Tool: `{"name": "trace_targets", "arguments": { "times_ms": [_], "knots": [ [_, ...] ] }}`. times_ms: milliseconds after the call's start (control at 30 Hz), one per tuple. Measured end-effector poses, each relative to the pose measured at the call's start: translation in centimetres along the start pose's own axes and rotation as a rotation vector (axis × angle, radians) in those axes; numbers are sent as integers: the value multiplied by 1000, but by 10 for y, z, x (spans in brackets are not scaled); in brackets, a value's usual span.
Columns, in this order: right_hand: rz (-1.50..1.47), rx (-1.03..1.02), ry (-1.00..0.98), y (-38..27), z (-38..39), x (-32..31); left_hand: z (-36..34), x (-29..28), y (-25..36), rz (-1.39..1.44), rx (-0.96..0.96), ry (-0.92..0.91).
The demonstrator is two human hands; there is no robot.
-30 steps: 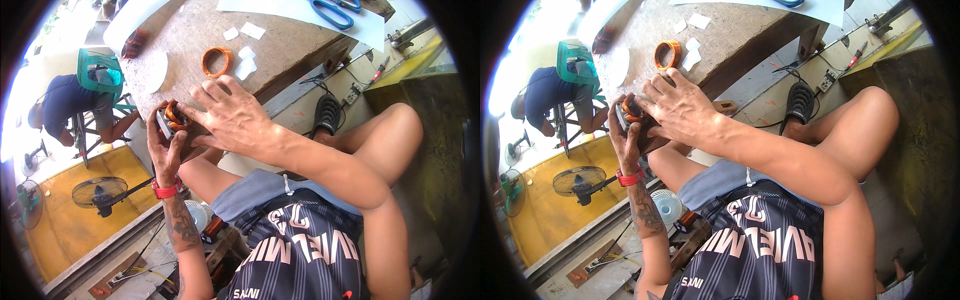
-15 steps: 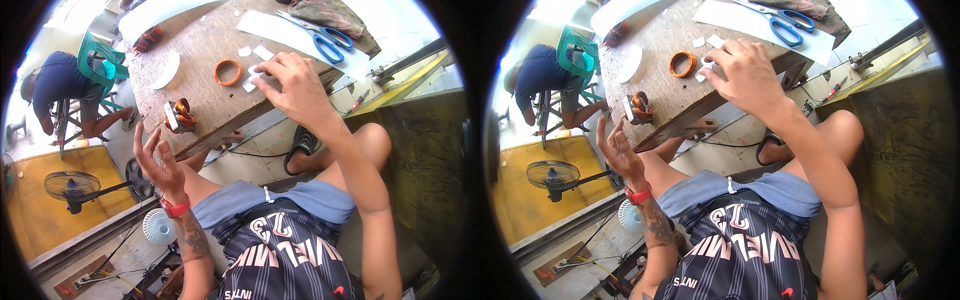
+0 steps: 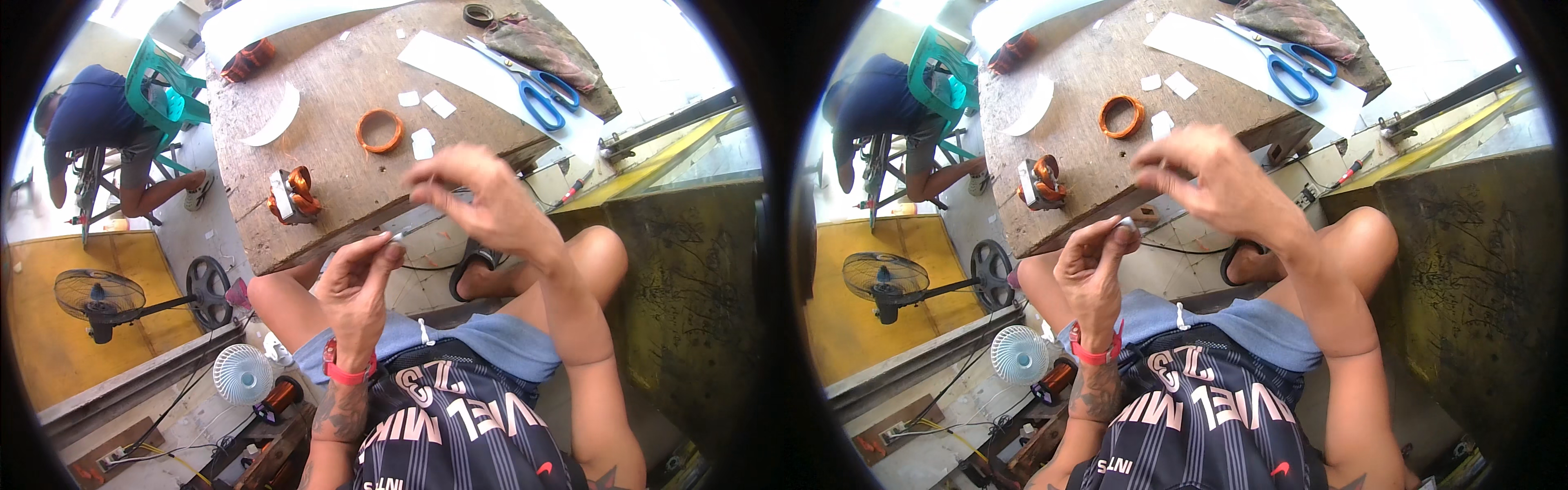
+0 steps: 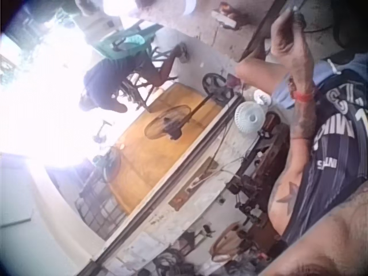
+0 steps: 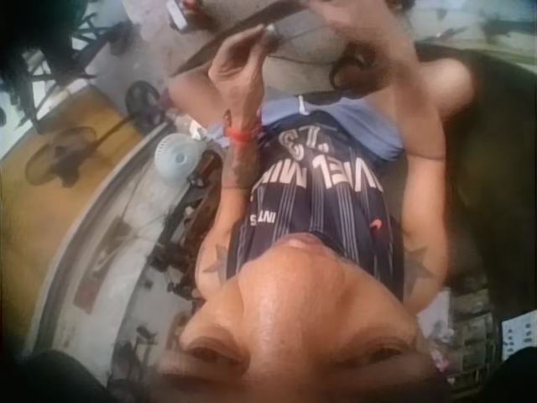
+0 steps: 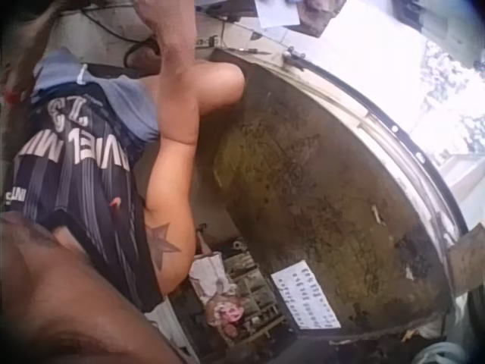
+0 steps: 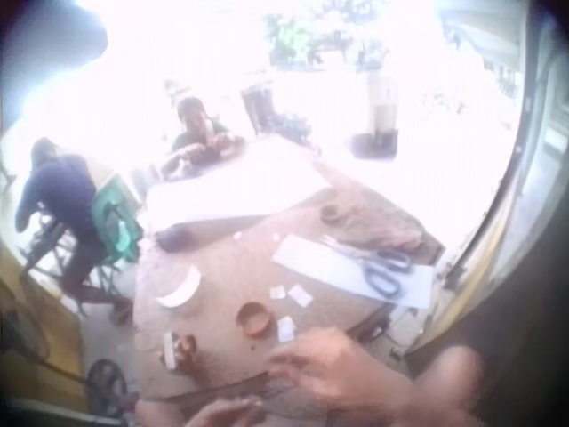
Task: The person winds copper wire around a small rectangular core, cuts the wire with scissors, and places small white paper pieces between wire layers. The person repeats this process to build up multiple layers of wire on the core.
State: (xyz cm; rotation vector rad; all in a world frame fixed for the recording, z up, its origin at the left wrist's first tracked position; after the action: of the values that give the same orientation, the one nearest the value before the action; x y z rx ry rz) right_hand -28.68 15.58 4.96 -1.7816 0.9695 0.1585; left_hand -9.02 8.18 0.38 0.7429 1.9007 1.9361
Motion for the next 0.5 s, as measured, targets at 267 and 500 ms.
{"name": "trace_targets", "arguments": {
  "times_ms": [267,500],
  "knots": [
    [410,69,89,31,-11,6,-10,-89,30,-240,44,234],
    [57,90,192,10,-36,3,-66,-121,40,-462,-10,191]
  ]
}}
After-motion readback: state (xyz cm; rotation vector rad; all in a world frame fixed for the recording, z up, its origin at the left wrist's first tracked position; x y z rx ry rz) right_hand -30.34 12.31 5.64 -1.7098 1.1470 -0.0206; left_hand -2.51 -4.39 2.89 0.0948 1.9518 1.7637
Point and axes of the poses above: each hand's wrist, its own z-axis away from the middle knuckle, its own x-axis out of the palm, y = z × x, the point moved 7 cm from there along -z, towards the middle knuckle, and after that the axes turned 1 degree about y, right-handed, at the moved point
